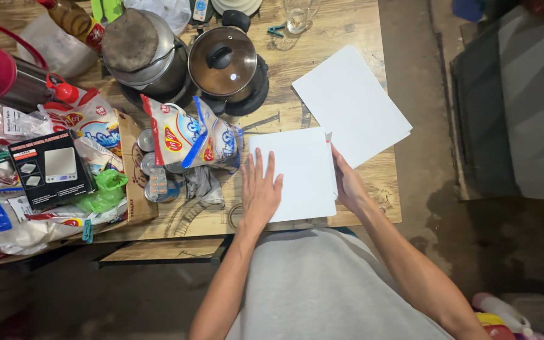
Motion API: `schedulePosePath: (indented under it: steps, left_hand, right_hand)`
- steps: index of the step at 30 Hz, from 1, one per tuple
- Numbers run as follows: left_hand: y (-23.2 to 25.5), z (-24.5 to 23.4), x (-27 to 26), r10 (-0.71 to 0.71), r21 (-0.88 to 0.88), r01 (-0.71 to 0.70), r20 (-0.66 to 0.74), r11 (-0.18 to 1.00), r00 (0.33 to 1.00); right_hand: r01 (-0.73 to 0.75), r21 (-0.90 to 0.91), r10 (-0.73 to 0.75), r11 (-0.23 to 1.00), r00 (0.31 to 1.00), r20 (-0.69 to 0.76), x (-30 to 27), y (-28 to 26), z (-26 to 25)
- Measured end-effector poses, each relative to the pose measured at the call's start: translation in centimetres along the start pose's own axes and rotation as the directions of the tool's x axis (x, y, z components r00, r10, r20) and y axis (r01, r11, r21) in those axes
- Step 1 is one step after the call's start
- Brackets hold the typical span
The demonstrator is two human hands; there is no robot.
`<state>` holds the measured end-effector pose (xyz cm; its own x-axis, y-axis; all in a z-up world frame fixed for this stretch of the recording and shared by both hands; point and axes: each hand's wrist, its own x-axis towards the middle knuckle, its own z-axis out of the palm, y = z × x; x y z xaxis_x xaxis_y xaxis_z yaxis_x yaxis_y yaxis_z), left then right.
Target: The person assembles a small booklet by folding white paper sheets, applying clear tape to the spine, and using scissors to trim excess tape. They repeatedly fold, align, and tape the sheets to form a bound stack.
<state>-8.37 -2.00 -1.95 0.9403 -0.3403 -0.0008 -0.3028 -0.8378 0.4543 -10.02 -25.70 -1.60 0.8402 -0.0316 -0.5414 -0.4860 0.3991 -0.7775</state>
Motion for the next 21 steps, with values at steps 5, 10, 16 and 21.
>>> schedulePosePath:
  steps: [5,10,16,21]
  left_hand:
    - [3.0,1.2,0.7,0.046,-0.02,-0.046,0.031,0.999,0.998]
    - [4.6,1.5,1.2,0.035,0.018,-0.035,0.001,0.999,0.999]
    - [6.5,2.9,1.7,0.02,0.032,-0.019,-0.026,0.999,0.999]
    - [7.6,3.7,1.7,0.02,0.024,-0.02,0.001,0.999,1.0]
  right_hand:
    - [0.07,-0.044,-0.068,0.997,0.997,0.042,0.7,0.8,-0.7]
    - [0.054,-0.162,-0.059,0.985,0.998,-0.027,0.9,1.1,-0.1]
    - [0.134,-0.226,-0.133,0.965,0.991,0.019,1.3,2.0,-0.2]
    - [0.109,-0.317,-0.104,0.942,0.994,0.031,1.6,2.4,-0.6]
